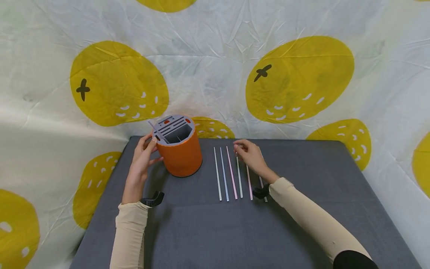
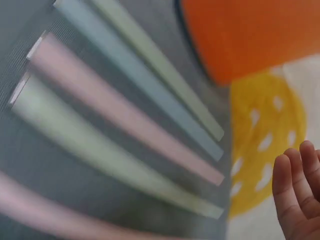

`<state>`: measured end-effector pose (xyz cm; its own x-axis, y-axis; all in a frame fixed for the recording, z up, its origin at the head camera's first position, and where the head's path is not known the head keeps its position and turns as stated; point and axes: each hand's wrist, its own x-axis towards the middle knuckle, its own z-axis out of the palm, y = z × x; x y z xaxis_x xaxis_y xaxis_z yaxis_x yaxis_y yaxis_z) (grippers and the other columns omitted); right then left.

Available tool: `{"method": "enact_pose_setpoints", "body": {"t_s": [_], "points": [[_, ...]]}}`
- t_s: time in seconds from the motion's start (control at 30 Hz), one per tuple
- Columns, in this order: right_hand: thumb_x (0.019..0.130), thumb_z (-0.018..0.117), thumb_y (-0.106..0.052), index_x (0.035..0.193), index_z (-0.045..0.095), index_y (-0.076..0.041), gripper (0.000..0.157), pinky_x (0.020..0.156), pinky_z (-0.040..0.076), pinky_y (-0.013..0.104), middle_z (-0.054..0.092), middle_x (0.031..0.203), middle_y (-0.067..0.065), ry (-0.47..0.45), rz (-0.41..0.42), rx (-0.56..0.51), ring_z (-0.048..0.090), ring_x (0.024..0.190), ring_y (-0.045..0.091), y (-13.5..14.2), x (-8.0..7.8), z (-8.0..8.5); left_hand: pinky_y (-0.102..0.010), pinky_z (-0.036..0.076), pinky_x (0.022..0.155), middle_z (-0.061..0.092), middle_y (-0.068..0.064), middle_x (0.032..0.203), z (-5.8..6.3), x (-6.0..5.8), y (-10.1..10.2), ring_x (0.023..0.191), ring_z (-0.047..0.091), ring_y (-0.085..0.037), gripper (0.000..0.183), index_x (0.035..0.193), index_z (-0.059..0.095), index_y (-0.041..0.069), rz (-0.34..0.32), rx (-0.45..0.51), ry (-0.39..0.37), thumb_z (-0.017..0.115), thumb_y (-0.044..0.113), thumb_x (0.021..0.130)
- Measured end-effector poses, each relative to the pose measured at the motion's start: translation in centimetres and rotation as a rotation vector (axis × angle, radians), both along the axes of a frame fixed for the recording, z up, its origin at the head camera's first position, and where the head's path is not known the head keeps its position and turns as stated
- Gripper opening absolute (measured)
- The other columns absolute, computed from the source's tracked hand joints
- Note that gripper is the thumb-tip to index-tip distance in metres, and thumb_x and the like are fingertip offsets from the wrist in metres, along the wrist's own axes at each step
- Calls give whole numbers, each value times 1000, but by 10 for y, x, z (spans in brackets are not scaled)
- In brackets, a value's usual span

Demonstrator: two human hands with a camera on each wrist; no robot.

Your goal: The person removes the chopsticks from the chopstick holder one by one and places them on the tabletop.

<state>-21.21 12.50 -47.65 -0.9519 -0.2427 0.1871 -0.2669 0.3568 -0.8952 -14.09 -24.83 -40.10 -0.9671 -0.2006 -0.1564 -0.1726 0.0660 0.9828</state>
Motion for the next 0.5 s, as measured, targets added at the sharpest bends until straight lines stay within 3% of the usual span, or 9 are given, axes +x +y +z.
{"method": "enact_pose_setpoints", "body": {"t_s": [0.23, 0.5], "points": [[100, 60, -27, 121, 67, -15, 25, 83, 58, 35, 71, 107, 8, 122, 78, -99, 68, 95, 20, -52, 6, 43, -39, 59, 90, 33, -7, 155, 0, -2, 0, 132, 43, -27, 67, 154, 29, 31, 10, 2, -5, 52, 56, 95], [98, 63, -21, 119, 67, -9, 25, 91, 55, 36, 69, 115, 5, 276, 214, -74, 65, 101, 18, -103, 9, 85, -46, 56, 96, 34, -6, 153, -1, -2, 0, 133, 42, -28, 67, 154, 29, 30, 8, -2, -10, 52, 55, 96]]}}
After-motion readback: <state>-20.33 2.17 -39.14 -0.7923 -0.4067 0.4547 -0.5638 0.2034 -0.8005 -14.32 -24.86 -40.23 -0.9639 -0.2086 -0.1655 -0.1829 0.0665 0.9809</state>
